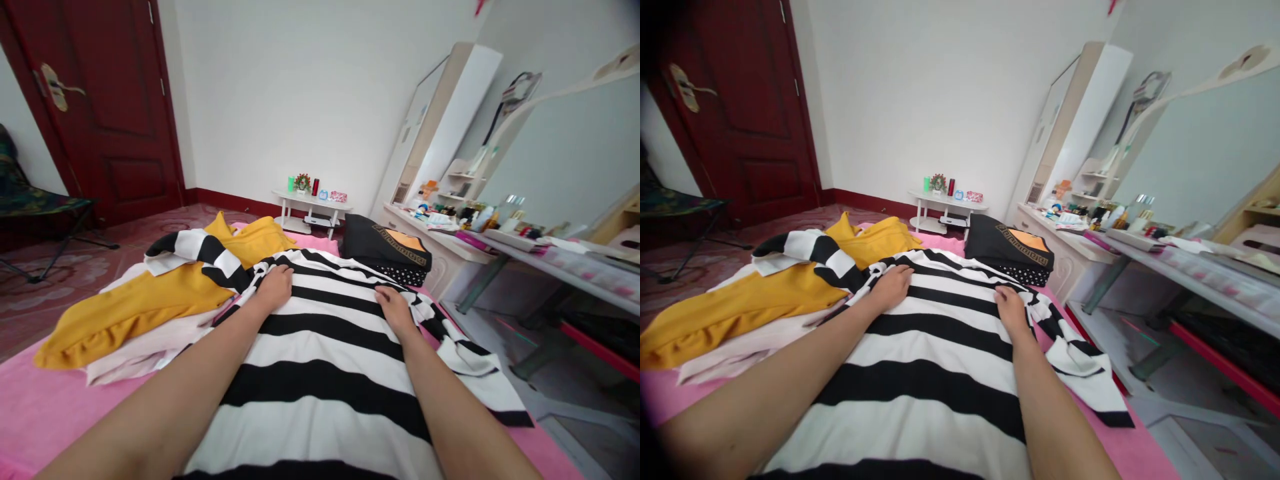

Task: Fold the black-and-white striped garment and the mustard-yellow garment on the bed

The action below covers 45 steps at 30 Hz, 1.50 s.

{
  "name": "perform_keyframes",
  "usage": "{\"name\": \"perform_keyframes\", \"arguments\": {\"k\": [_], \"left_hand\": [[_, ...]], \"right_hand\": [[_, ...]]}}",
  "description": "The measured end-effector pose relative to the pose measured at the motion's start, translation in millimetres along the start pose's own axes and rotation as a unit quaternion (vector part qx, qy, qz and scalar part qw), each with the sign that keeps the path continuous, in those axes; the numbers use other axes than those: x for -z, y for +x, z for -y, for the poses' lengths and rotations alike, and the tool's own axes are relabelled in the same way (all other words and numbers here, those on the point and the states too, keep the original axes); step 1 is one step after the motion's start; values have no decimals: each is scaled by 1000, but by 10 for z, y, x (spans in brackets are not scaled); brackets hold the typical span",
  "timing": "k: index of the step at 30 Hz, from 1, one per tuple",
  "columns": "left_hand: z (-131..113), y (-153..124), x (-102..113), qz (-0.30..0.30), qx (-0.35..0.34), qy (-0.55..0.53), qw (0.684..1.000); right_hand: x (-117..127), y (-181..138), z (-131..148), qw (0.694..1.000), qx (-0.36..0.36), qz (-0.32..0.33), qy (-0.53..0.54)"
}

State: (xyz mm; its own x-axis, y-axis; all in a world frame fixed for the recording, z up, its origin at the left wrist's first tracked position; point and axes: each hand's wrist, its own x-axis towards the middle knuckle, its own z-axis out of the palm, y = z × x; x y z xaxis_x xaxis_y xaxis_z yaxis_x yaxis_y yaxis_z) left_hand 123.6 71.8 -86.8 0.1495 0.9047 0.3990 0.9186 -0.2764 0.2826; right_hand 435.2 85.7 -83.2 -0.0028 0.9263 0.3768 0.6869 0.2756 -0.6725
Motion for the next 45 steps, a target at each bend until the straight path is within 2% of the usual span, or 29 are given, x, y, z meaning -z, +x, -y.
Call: {"name": "perform_keyframes", "arguments": {"k": [3,6,10,13,15,17,19,21,25,33,37,42,43,45], "left_hand": [[117,-7,-85,2,0,15,1000],[80,-5,-86,14,-5,29,999],[-237,-69,18,-12,-17,-8,1000],[-553,-174,61,-15,-75,-77,994],[-662,-246,37,25,-125,-92,988],[-647,-296,-13,93,-132,-60,985],[-548,-316,-58,147,-100,-17,984],[-445,-316,-77,160,-72,4,984],[-395,-305,-70,142,-63,14,988],[-452,-239,-140,119,-62,17,991],[-495,-183,-161,132,-61,25,989],[-540,-153,-180,129,-61,28,989],[-540,-154,-182,124,-61,27,990],[-531,-159,-186,116,-62,23,991]], "right_hand": [[22,53,-262,999,9,-13,-44],[-58,88,-292,997,19,-7,-76],[-169,36,-39,984,20,10,-175],[-248,-68,272,977,54,30,-203],[-293,-149,414,973,100,55,-202],[-315,-216,437,963,107,114,-218],[-307,-250,355,951,57,168,-253],[-284,-246,238,943,6,180,-279],[-258,-203,123,947,8,147,-285],[-288,-200,166,952,32,106,-287],[-359,-150,349,943,17,80,-324],[-523,168,598,949,-42,47,-309],[-562,243,594,960,-47,15,-277],[-634,368,530,978,-37,-92,-184]]}}
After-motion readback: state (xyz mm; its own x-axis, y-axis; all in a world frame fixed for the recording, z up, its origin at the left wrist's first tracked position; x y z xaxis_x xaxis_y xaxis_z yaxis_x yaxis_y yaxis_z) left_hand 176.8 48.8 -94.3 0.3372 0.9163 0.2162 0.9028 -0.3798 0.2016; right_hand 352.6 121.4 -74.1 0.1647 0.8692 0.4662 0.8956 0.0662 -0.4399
